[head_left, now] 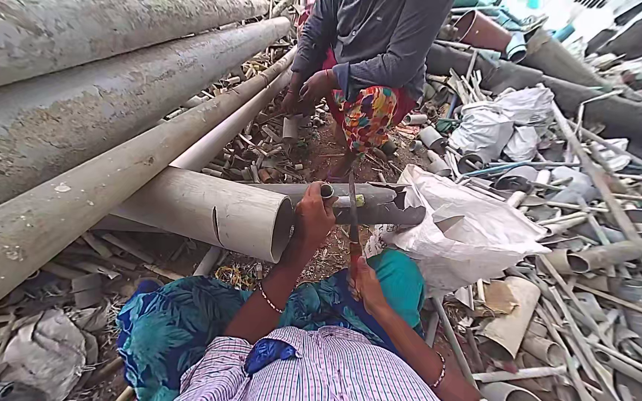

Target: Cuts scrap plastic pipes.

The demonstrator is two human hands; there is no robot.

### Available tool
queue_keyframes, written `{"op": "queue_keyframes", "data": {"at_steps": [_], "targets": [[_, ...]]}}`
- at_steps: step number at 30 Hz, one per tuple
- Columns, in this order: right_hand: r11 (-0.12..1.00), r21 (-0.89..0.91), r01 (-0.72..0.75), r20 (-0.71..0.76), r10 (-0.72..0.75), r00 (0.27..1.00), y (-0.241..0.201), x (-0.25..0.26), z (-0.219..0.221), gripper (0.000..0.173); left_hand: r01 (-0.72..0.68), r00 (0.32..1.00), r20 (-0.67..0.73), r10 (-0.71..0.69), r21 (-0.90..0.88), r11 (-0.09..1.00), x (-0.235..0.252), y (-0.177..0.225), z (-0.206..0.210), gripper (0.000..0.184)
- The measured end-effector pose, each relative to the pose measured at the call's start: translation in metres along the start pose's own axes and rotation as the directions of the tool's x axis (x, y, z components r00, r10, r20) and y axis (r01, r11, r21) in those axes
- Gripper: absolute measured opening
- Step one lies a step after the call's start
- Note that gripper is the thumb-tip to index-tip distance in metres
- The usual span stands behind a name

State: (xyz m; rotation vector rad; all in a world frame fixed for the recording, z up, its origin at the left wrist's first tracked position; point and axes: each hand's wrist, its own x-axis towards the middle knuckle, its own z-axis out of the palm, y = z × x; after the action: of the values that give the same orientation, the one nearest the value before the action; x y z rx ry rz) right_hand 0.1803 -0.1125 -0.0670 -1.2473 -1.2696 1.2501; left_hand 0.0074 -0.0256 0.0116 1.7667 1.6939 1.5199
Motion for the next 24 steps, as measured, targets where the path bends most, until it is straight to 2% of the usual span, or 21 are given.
{"op": "queue_keyframes", "data": {"at_steps": [1,2,3,4,6,7,8,9,10,11,12,13,15,17,18,19,20,21,22,23,24], "targets": [[0.992,-0.02,-0.122,0.005,0.122,0.993,0.0,0.0,0.003,0.042,0.016,1.0,0.002,-0.016,0.009,1.0,-0.001,0.0,-0.001,0.031],[0.995,-0.032,-0.095,0.001,0.095,0.995,-0.007,0.002,0.003,0.04,0.028,1.0,0.004,-0.028,0.021,0.999,0.001,0.001,-0.001,0.03],[0.997,-0.054,0.058,-0.002,-0.059,0.998,-0.016,0.003,0.001,0.039,0.036,0.999,-0.012,-0.035,0.03,0.999,0.003,0.002,-0.001,0.03],[0.96,-0.089,0.264,-0.009,-0.266,0.964,-0.021,0.003,-0.001,0.044,0.039,0.999,-0.021,-0.039,0.039,0.998,0.001,0.0,0.0,0.03],[0.799,-0.165,0.578,-0.04,-0.591,0.806,-0.031,0.015,-0.01,0.053,0.06,0.998,-0.03,-0.058,0.036,0.998,-0.001,-0.003,0.002,0.031],[0.747,-0.181,0.64,-0.059,-0.658,0.751,-0.029,0.023,-0.013,0.053,0.07,0.997,-0.031,-0.069,0.032,0.997,-0.001,-0.003,0.003,0.032],[0.752,-0.18,0.634,-0.084,-0.654,0.752,-0.021,0.028,-0.013,0.05,0.075,0.997,-0.037,-0.074,0.032,0.997,0.001,-0.003,0.004,0.033],[0.826,-0.16,0.54,-0.098,-0.558,0.824,-0.008,0.028,-0.011,0.045,0.081,0.996,-0.035,-0.079,0.036,0.996,0.002,-0.003,0.003,0.033],[0.935,-0.124,0.333,-0.088,-0.345,0.934,0.0,0.026,-0.008,0.04,0.085,0.996,-0.03,-0.084,0.042,0.995,0.001,-0.002,0.003,0.033],[0.992,-0.09,0.088,-0.078,-0.095,0.992,0.0,0.027,-0.007,0.042,0.092,0.996,-0.027,-0.091,0.04,0.995,0.001,-0.002,0.003,0.033],[0.997,-0.078,-0.026,-0.082,0.02,0.996,-0.004,0.026,-0.006,0.041,0.098,0.995,-0.027,-0.097,0.036,0.994,0.001,-0.002,0.003,0.033],[0.998,-0.067,-0.003,-0.082,-0.002,0.997,-0.015,0.026,-0.006,0.039,0.104,0.994,-0.038,-0.103,0.023,0.994,0.004,-0.002,0.005,0.034],[0.954,-0.066,0.292,-0.059,-0.296,0.953,-0.034,0.019,-0.009,0.04,0.106,0.994,-0.036,-0.105,0.034,0.994,0.001,-0.005,0.004,0.035],[0.823,-0.096,0.561,-0.069,-0.567,0.821,-0.045,0.025,-0.016,0.05,0.103,0.995,-0.015,-0.103,0.045,0.994,-0.002,-0.005,0.003,0.037],[0.775,-0.105,0.624,-0.066,-0.631,0.773,-0.041,0.031,-0.019,0.051,0.099,0.995,-0.008,-0.099,0.052,0.994,-0.001,-0.005,0.003,0.037],[0.785,-0.101,0.611,-0.066,-0.618,0.783,-0.029,0.035,-0.018,0.048,0.097,0.995,-0.005,-0.097,0.059,0.994,0.0,-0.004,0.002,0.037],[0.863,-0.086,0.498,-0.056,-0.503,0.862,-0.012,0.032,-0.014,0.044,0.101,0.995,0.0,-0.101,0.065,0.993,0.0,-0.004,0.002,0.038],[0.965,-0.05,0.259,-0.031,-0.26,0.965,-0.002,0.027,-0.01,0.04,0.102,0.995,0.001,-0.102,0.067,0.993,-0.001,-0.003,0.002,0.037],[1.0,-0.018,0.012,-0.009,-0.012,1.0,0.0,0.025,-0.006,0.042,0.104,0.995,-0.005,-0.104,0.059,0.993,-0.001,-0.003,0.003,0.036],[0.993,0.01,-0.116,-0.006,0.116,0.993,-0.005,0.021,-0.001,0.043,0.104,0.995,-0.013,-0.103,0.047,0.993,-0.001,-0.003,0.003,0.035],[0.995,0.02,-0.1,-0.005,0.1,0.995,-0.018,0.023,-0.002,0.043,0.096,0.995,-0.042,-0.095,0.025,0.995,0.004,-0.002,0.006,0.035]]}}
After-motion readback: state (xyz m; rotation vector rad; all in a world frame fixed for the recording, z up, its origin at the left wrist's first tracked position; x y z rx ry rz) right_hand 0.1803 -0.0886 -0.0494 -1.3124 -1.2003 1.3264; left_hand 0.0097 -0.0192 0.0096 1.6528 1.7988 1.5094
